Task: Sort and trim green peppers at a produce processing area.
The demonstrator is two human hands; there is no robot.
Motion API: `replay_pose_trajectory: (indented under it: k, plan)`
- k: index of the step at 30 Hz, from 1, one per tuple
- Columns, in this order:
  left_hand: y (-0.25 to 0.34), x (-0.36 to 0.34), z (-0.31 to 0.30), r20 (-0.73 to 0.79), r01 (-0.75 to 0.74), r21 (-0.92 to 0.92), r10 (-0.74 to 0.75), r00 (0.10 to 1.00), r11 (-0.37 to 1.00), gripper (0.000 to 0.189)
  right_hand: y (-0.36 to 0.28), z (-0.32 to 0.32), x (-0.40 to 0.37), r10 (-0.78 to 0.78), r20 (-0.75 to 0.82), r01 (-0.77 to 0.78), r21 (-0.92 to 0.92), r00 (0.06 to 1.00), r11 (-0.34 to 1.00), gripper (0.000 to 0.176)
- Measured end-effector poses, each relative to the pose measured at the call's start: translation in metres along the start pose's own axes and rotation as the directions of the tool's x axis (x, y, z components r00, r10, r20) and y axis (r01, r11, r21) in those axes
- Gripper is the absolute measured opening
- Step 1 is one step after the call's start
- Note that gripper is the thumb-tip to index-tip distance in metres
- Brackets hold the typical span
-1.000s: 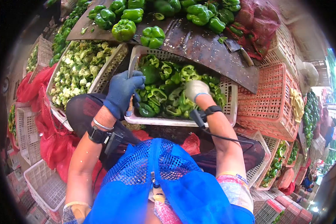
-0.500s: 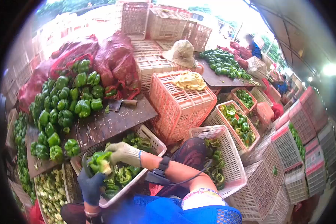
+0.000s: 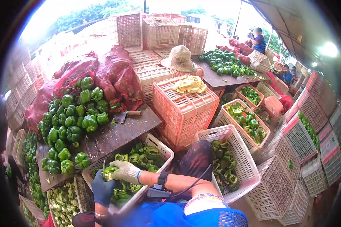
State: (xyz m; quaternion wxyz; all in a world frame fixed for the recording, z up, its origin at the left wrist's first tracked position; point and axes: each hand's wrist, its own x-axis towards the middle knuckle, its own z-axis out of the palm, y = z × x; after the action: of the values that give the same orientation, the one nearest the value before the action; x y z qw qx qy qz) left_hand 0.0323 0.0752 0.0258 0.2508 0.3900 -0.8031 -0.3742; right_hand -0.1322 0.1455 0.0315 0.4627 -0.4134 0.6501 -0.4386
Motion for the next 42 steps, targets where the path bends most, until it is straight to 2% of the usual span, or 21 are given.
replay_pose_trajectory:
  k: [3, 5, 6, 9, 10, 16, 17, 18, 19, 21, 22, 25, 27, 29, 30, 32, 36, 39, 40, 41, 42]
  plan:
    - [-0.019, 0.010, 0.022, -0.096, 0.004, -0.101, -0.014, 0.995, 0.995, 0.038, 0.030, 0.013, 0.015, -0.205, -0.056, 0.200, -0.090, 0.977, 0.976, 0.064]
    - [-0.021, 0.003, 0.021, -0.189, -0.021, -0.081, 0.005, 0.982, 0.997, 0.033, 0.019, 0.006, 0.008, -0.080, -0.023, 0.075, -0.158, 0.997, 0.985, 0.064]
    - [-0.026, 0.007, 0.021, -0.154, 0.075, 0.002, -0.074, 0.985, 0.997, 0.038, 0.038, 0.015, 0.017, -0.322, -0.047, 0.273, -0.427, 0.945, 0.862, 0.064]
    - [-0.040, 0.015, 0.024, -0.154, 0.218, 0.148, -0.195, 0.969, 0.965, 0.038, 0.048, 0.027, 0.011, -0.197, -0.105, 0.193, -0.052, 0.975, 0.980, 0.065]
    - [-0.046, 0.021, 0.030, -0.192, 0.279, 0.141, -0.250, 0.949, 0.950, 0.036, 0.026, 0.032, 0.008, 0.051, -0.092, -0.037, 0.146, 0.994, 0.989, 0.064]
    - [-0.082, 0.053, 0.036, -0.257, 0.432, 0.270, -0.368, 0.894, 0.861, 0.031, 0.026, 0.040, 0.012, 0.172, -0.157, -0.134, 0.227, 0.972, 0.965, 0.062]
    - [-0.098, 0.061, 0.035, -0.303, 0.473, 0.148, -0.416, 0.857, 0.868, 0.034, 0.063, 0.032, 0.026, -0.087, -0.223, 0.079, -0.043, 0.971, 0.996, 0.060]
    - [-0.104, 0.060, 0.031, -0.362, 0.409, 0.103, -0.349, 0.865, 0.907, 0.032, 0.054, 0.024, 0.025, -0.071, -0.214, 0.059, -0.061, 0.974, 0.996, 0.056]
    - [-0.106, 0.056, 0.021, -0.247, 0.368, -0.232, -0.420, 0.873, 0.901, 0.030, 0.059, 0.012, 0.034, -0.168, -0.200, 0.122, -0.221, 0.965, 0.968, 0.055]
    - [-0.087, 0.042, -0.004, -0.061, 0.227, -0.725, -0.388, 0.920, 0.651, 0.024, 0.073, -0.015, 0.060, -0.243, -0.155, 0.136, -0.499, 0.957, 0.856, 0.054]
    - [-0.075, 0.035, -0.016, -0.066, 0.219, -0.730, -0.386, 0.920, 0.648, 0.028, 0.070, -0.023, 0.068, -0.288, -0.128, 0.096, -0.753, 0.949, 0.651, 0.058]
    - [-0.064, 0.020, -0.050, 0.018, 0.282, -0.686, -0.372, 0.928, 0.671, 0.037, 0.055, -0.021, 0.082, -0.413, -0.164, 0.276, -0.521, 0.896, 0.807, 0.062]
    - [-0.060, 0.015, -0.055, -0.051, 0.177, -0.534, -0.240, 0.969, 0.827, 0.041, 0.017, -0.003, 0.075, -0.144, 0.006, 0.145, -0.025, 0.990, 0.989, 0.060]
    - [-0.058, 0.011, -0.053, -0.093, 0.060, -0.206, -0.081, 0.992, 0.977, 0.042, -0.011, 0.022, 0.070, -0.069, 0.256, 0.029, 0.157, 0.964, 0.987, 0.061]
    - [-0.058, 0.008, -0.050, -0.090, 0.000, 0.053, 0.004, 0.996, 0.999, 0.042, -0.015, 0.039, 0.071, -0.269, 0.265, 0.283, -0.018, 0.926, 0.959, 0.054]
    - [-0.048, 0.003, -0.048, -0.050, 0.103, 0.259, -0.093, 0.994, 0.960, 0.034, -0.040, 0.055, 0.065, -0.039, 0.263, 0.127, -0.326, 0.964, 0.937, 0.041]
    - [-0.062, -0.004, -0.041, -0.224, 0.185, 0.063, -0.167, 0.960, 0.981, 0.029, -0.028, 0.077, 0.065, -0.522, 0.156, 0.533, -0.433, 0.839, 0.727, 0.025]
    - [-0.091, -0.014, -0.064, -0.374, 0.223, -0.199, -0.284, 0.883, 0.954, 0.032, -0.025, 0.070, 0.067, -0.591, 0.076, 0.567, -0.402, 0.803, 0.719, 0.023]
    - [-0.110, -0.019, -0.086, -0.410, 0.274, -0.263, -0.364, 0.836, 0.925, 0.038, -0.025, 0.058, 0.070, -0.468, 0.168, 0.487, -0.476, 0.867, 0.732, 0.029]
    - [-0.118, -0.025, -0.117, -0.491, 0.393, -0.004, -0.344, 0.800, 0.919, 0.048, -0.023, 0.046, 0.080, -0.477, 0.260, 0.523, -0.621, 0.840, 0.583, 0.036]
    - [-0.134, -0.033, -0.145, -0.581, 0.453, 0.006, -0.365, 0.727, 0.892, 0.058, -0.021, 0.039, 0.093, -0.463, 0.349, 0.545, -0.733, 0.815, 0.407, 0.042]
